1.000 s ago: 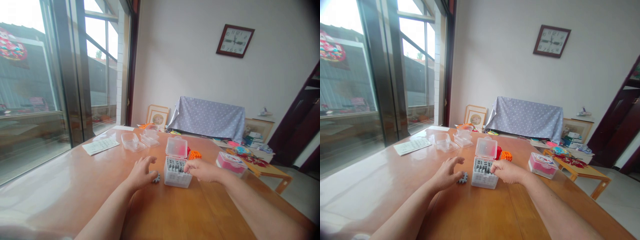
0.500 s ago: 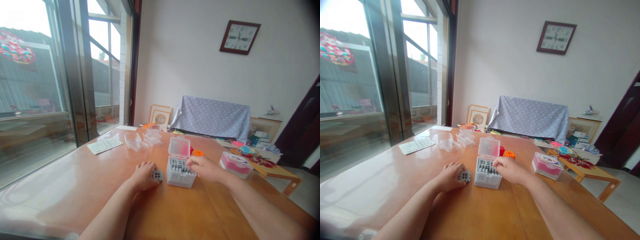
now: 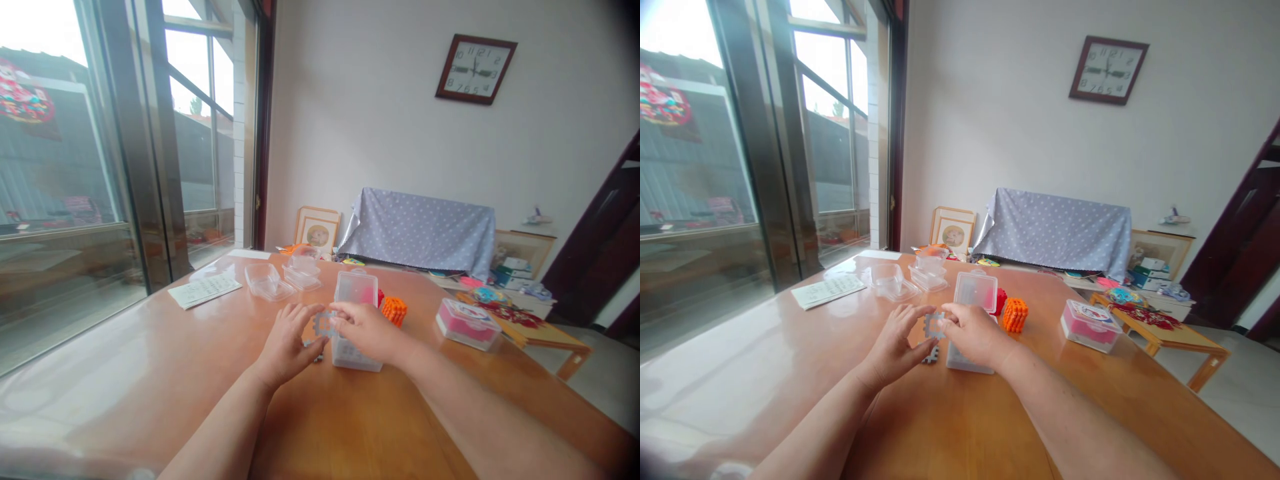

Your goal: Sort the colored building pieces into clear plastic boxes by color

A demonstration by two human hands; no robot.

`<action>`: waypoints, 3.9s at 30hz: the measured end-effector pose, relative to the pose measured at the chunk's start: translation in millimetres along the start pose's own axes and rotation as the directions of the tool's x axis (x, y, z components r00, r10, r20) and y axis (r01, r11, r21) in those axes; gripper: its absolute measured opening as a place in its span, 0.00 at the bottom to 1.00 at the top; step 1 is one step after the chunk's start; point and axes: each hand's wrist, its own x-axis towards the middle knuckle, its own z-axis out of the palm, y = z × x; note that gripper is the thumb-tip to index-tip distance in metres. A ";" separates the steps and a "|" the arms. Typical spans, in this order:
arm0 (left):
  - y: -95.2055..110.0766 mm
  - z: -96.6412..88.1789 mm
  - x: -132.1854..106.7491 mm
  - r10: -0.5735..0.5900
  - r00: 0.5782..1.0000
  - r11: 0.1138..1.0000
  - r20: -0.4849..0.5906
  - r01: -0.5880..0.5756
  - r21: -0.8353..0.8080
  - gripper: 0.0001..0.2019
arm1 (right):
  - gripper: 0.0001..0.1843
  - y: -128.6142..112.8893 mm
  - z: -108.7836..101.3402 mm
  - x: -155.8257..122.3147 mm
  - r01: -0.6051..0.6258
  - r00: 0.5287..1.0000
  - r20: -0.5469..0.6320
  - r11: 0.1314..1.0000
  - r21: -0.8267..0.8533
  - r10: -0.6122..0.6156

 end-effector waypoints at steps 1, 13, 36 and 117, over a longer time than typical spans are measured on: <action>-0.3 0.4 -0.4 0.010 1.000 1.000 -0.014 -0.010 -0.005 0.25 | 0.21 -1.8 4.5 2.1 0.015 1.000 0.003 1.000 -0.001 -0.015; -15.0 9.8 -2.2 -0.033 0.995 0.999 -0.096 0.034 0.010 0.24 | 0.11 24.5 -40.8 -15.2 -0.142 0.980 -0.134 0.988 0.057 0.149; -25.3 13.8 -0.9 -0.180 0.983 0.984 0.034 0.180 -0.002 0.13 | 0.13 91.4 -46.6 -35.5 -0.154 0.983 0.067 0.966 -0.207 0.171; -14.8 14.3 -1.3 -0.121 0.989 0.993 -0.082 0.121 -0.012 0.27 | 0.13 71.6 -50.5 -39.9 -0.162 0.979 -0.114 0.985 0.050 0.167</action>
